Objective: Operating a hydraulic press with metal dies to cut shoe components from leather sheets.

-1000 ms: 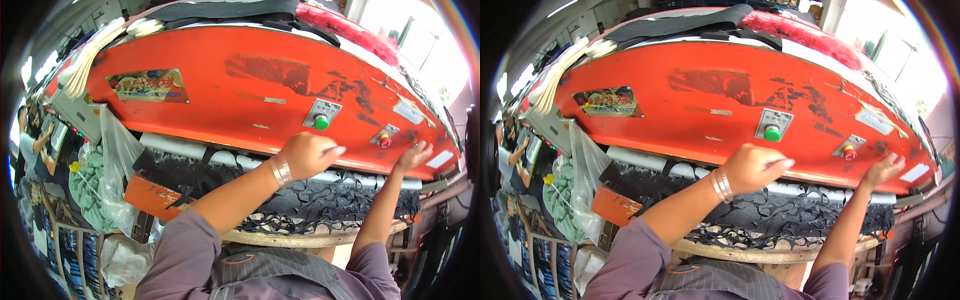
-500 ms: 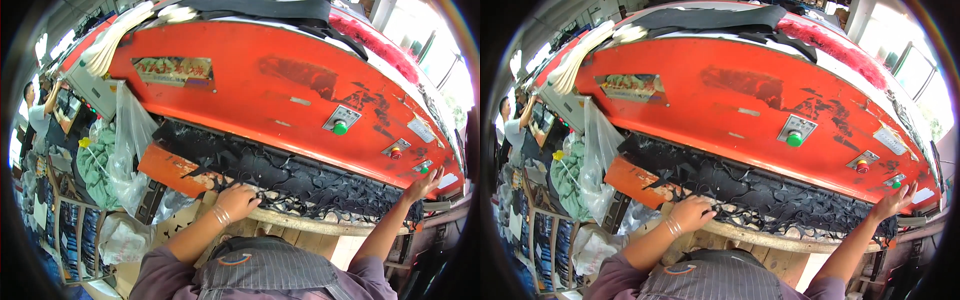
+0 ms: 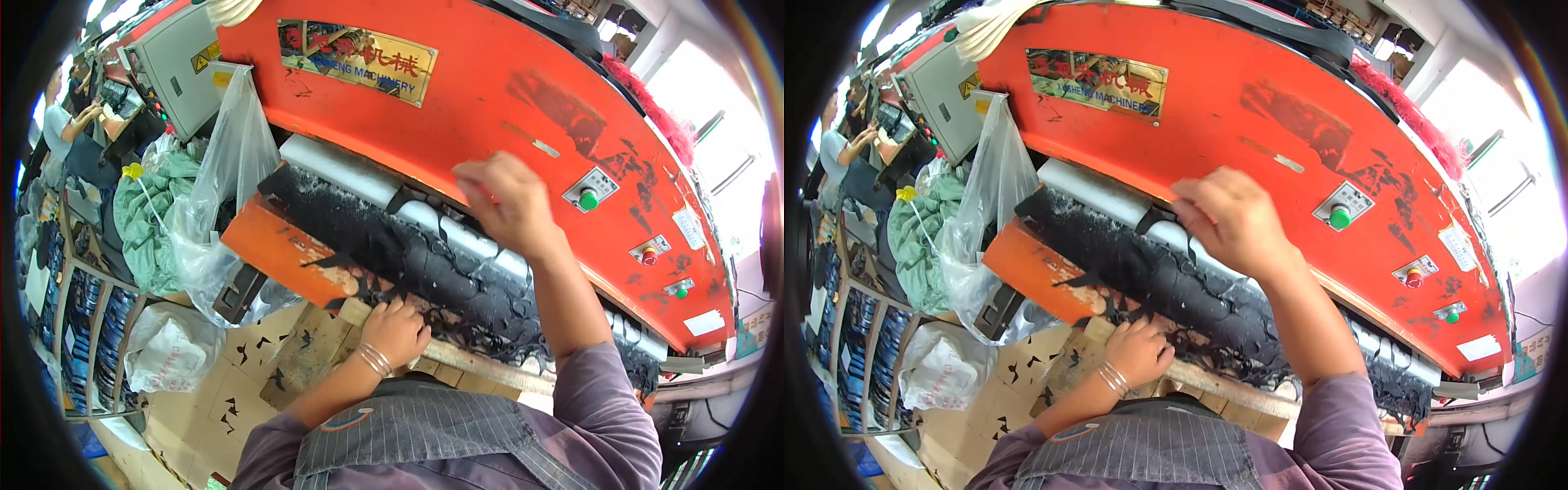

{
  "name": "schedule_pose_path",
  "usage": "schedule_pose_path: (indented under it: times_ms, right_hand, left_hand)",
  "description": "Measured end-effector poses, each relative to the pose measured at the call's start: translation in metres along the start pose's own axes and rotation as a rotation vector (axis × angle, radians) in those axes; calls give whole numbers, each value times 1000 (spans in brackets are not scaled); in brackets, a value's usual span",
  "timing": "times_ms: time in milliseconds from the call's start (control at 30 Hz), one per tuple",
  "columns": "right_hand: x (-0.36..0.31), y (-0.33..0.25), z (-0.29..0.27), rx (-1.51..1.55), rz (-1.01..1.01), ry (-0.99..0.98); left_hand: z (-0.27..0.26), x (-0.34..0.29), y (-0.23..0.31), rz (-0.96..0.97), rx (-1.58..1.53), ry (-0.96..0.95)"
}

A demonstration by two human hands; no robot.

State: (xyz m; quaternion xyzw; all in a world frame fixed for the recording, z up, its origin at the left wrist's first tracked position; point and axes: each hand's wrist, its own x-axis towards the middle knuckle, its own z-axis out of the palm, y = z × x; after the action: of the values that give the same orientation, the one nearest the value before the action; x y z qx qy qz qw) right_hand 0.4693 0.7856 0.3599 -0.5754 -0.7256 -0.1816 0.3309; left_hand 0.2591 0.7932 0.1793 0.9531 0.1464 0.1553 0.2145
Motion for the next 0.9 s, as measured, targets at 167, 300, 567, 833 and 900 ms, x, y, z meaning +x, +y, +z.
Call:
schedule_pose_path:
  times_ms: [167,300,567,833,900]
  right_hand:
    - [-16,85,84,-57,67,-415]
    - [-36,146,148,-303,11,-624]
    - [-13,151,79,-294,576,-547]
    - [-144,152,61,9,1529,52]
    - [-126,130,74,62,1584,-29]
  left_hand:
    - [-8,8,-17,84,-138,-206]
    - [-4,28,-28,78,-194,-390]
    - [-47,67,-67,71,-557,-190]
    - [-7,201,-84,43,-648,45]
    - [22,222,-95,-31,-549,25]
